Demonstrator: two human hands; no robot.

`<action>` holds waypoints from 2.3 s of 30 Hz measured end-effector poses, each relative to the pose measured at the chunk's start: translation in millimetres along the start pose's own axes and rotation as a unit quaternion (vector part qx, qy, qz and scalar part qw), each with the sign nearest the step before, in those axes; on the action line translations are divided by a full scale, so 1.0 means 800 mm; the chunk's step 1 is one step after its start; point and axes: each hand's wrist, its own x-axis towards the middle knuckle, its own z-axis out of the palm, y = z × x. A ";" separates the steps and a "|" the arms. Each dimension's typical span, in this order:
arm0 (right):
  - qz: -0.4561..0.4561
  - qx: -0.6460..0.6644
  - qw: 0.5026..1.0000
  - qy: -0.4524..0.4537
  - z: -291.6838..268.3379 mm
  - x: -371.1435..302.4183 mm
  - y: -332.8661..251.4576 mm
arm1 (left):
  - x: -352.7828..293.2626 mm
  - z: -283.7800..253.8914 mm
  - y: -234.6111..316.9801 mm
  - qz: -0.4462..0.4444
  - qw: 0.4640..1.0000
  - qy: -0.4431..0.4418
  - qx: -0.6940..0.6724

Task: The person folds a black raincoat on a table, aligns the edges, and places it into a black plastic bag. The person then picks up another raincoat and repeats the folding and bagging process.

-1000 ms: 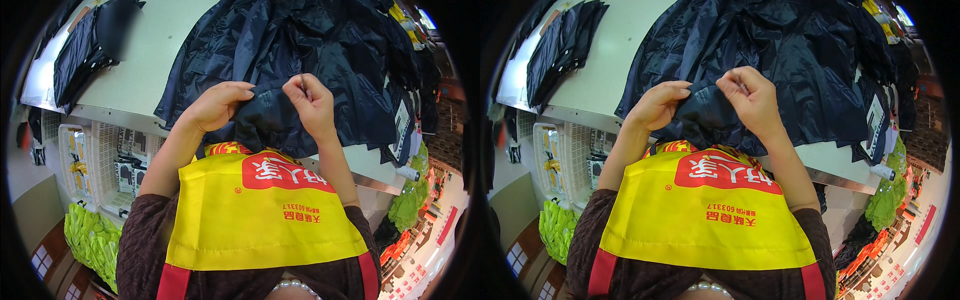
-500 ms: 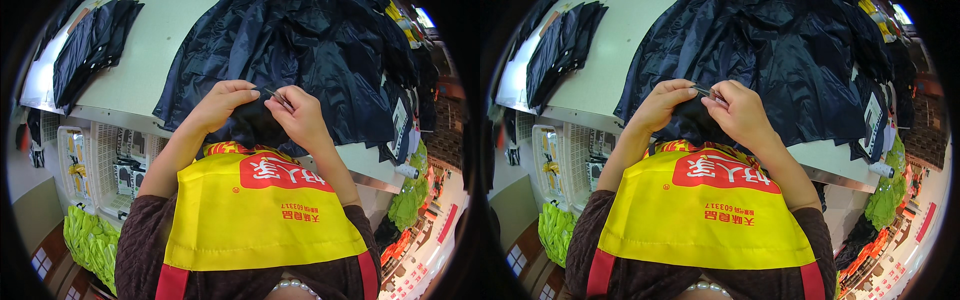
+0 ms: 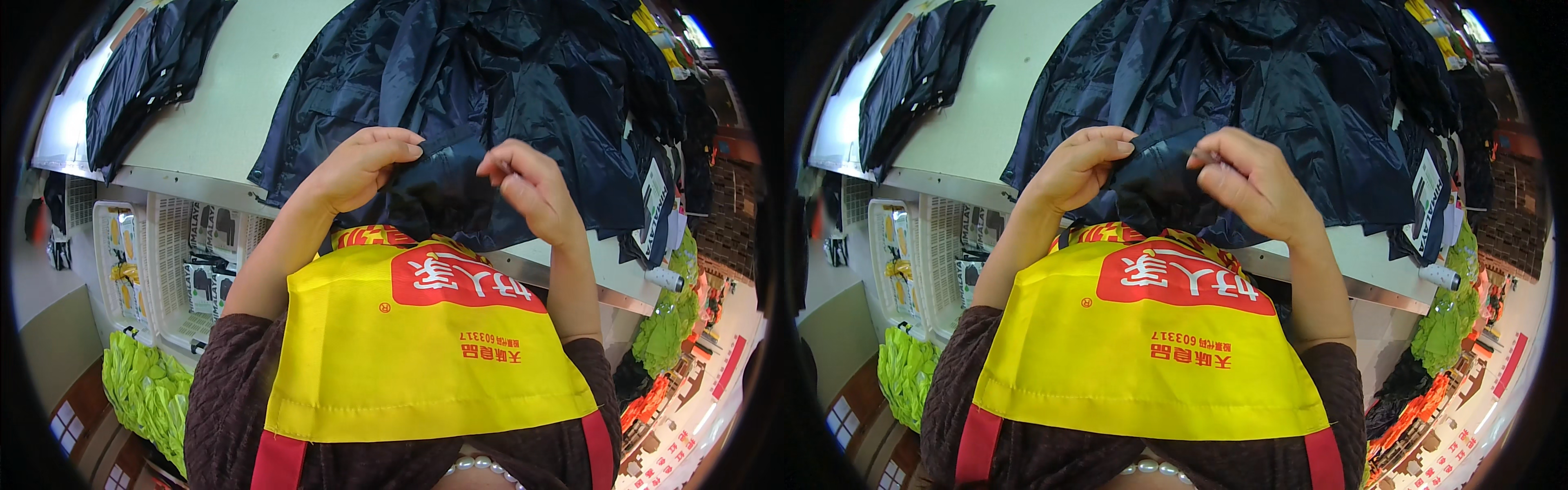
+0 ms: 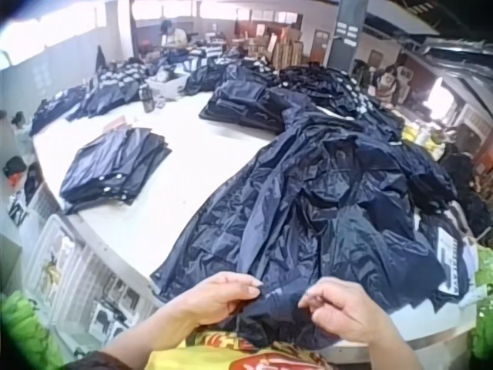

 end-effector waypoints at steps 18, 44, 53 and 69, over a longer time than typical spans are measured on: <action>-0.096 -0.276 0.956 -0.032 -0.001 0.023 0.025 | 0.006 0.010 0.003 -0.013 1.000 0.001 0.021; 0.035 0.061 0.956 0.283 0.060 -0.027 0.078 | 0.019 0.004 -0.071 0.428 0.726 0.040 0.537; -0.005 -0.232 0.931 0.283 0.070 0.019 0.100 | 0.077 0.029 -0.084 0.292 0.918 0.269 0.022; -0.012 -0.339 0.887 0.314 0.101 0.023 0.100 | 0.008 -0.057 -0.125 0.431 0.704 0.320 0.464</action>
